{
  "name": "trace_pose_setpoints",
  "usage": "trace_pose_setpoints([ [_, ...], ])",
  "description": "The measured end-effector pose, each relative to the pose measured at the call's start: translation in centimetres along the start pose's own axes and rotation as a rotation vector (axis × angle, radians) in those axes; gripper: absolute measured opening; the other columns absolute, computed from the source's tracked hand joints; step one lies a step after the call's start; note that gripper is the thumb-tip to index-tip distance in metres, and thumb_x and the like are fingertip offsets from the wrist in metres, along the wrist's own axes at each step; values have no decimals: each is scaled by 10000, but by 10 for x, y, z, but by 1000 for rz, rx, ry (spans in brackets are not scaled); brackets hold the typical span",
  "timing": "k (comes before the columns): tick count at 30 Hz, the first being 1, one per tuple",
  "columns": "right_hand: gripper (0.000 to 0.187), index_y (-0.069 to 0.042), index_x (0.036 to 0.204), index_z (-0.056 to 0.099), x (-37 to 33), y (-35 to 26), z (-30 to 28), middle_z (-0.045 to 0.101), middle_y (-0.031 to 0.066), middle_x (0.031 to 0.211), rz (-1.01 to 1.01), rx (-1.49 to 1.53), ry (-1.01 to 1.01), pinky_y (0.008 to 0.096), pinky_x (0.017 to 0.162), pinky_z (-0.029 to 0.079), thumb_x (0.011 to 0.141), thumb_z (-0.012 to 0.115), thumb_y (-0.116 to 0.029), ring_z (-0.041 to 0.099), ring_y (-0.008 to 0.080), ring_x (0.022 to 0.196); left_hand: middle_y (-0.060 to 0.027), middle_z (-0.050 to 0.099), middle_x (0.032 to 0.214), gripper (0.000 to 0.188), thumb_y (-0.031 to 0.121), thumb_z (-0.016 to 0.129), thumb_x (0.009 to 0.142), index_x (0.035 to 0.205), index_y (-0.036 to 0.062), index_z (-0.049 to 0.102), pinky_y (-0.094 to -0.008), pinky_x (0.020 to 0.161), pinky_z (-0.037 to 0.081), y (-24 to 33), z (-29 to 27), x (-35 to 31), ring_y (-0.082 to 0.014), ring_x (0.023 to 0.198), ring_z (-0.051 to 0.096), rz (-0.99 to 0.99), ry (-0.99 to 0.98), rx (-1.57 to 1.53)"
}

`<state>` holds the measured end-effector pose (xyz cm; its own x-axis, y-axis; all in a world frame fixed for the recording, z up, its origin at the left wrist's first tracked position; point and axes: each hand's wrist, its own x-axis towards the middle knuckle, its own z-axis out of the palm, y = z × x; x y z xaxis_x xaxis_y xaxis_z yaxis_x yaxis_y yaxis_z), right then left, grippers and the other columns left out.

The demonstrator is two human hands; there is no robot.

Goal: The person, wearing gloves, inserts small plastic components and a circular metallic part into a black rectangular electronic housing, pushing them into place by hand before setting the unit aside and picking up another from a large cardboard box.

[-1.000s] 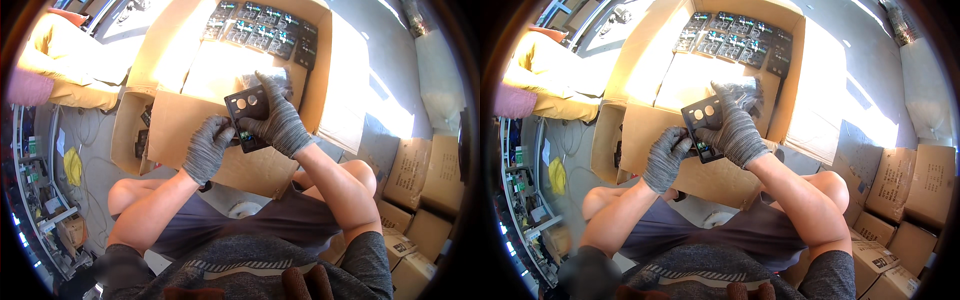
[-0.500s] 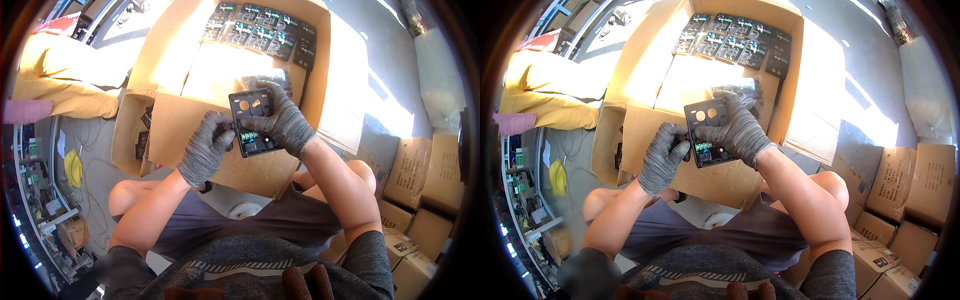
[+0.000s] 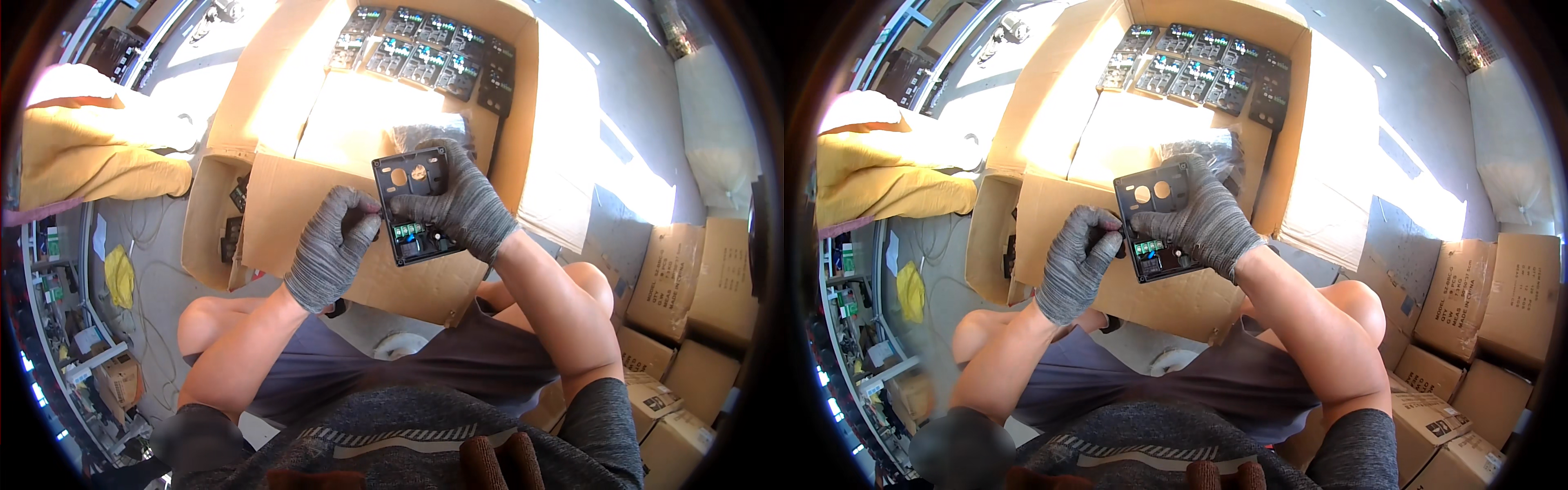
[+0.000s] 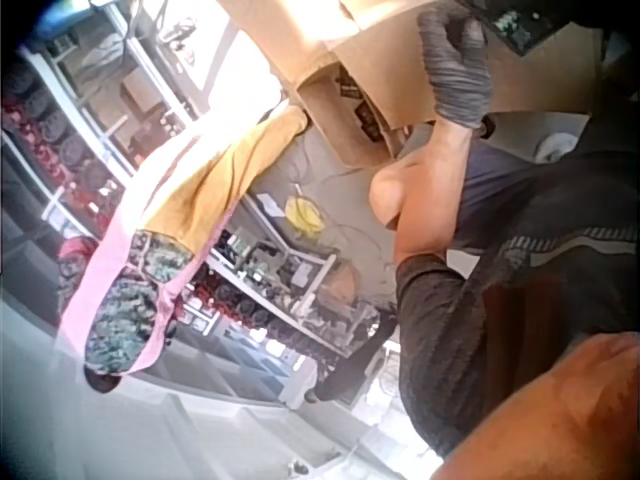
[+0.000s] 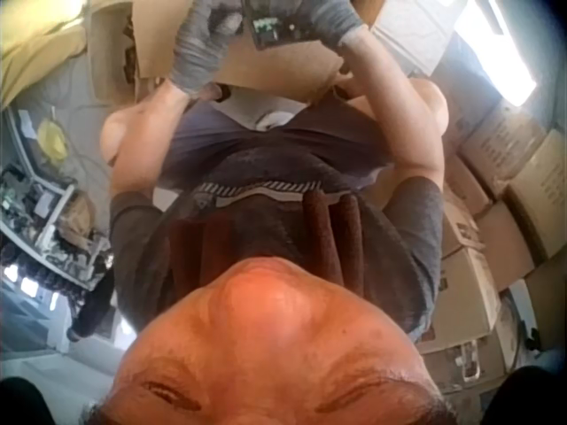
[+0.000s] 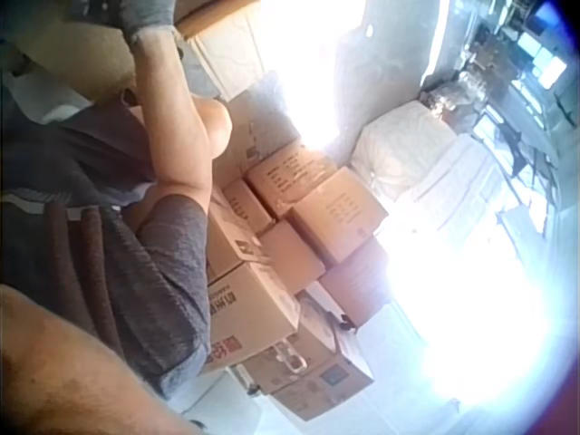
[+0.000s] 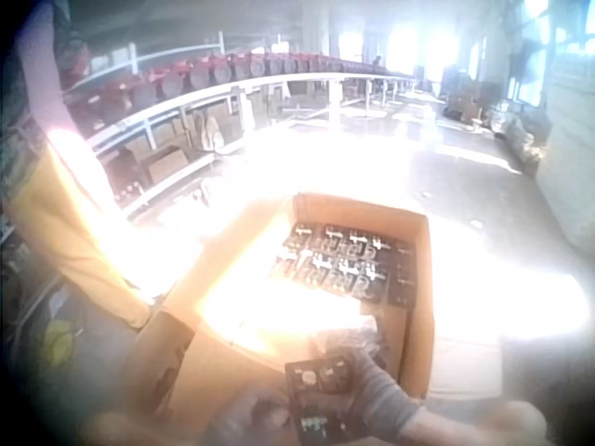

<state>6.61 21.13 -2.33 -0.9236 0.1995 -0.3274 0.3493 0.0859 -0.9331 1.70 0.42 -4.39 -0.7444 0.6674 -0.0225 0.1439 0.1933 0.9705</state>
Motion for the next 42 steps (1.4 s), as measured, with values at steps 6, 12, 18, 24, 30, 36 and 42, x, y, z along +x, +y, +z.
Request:
trace_pose_setpoints([
  [6,537,-26,1214,591,-4,-4,-13,686,50,1059,29,217,-189,301,891,559,782,857,-200,653,131,993,-52,614,986,160,12,590,971,1114,16,519,-265,844,511,2,-4,1,-102,904,603,-94,11,1],
  [12,308,-33,1159,680,-8,-3,-15,720,41,1003,26,385,-259,272,810,559,915,730,-215,656,88,914,-59,633,1014,176,-15,595,958,1118,7,525,-269,871,508,5,-6,2,-111,943,611,-114,-24,-168],
  [18,301,-28,1137,686,-11,-5,-18,716,38,965,66,314,-205,272,809,556,910,736,-219,656,101,905,-64,640,1039,188,-34,604,944,1120,-3,547,-270,909,509,7,-4,3,-121,990,614,-101,-7,-241],
  [24,296,-31,1109,685,-9,-2,-20,709,33,971,-23,303,-295,278,817,554,892,756,-220,651,104,883,-79,675,1071,189,-9,635,937,1119,0,584,-276,910,522,5,-8,2,-134,1009,649,-130,5,-269],
  [30,294,-31,1110,680,-8,0,-19,708,42,973,113,436,-285,277,791,569,887,760,-205,668,116,874,-64,684,1040,148,0,636,941,1088,7,622,-281,897,529,9,-7,4,-133,979,657,-40,40,-97],
  [36,291,-18,1094,687,-11,-4,-18,711,43,953,66,422,-226,272,779,571,880,766,-199,672,115,869,-89,691,1056,192,1,639,941,1128,-9,596,-286,893,536,7,-4,2,-141,997,663,-64,47,-219],
  [42,391,-12,1212,636,-11,-10,-21,699,69,1060,62,348,-263,321,885,555,876,747,-177,662,163,975,-85,665,1062,245,-24,623,939,1175,-45,564,-272,927,513,7,-2,2,-140,1021,635,-106,63,-323],
])
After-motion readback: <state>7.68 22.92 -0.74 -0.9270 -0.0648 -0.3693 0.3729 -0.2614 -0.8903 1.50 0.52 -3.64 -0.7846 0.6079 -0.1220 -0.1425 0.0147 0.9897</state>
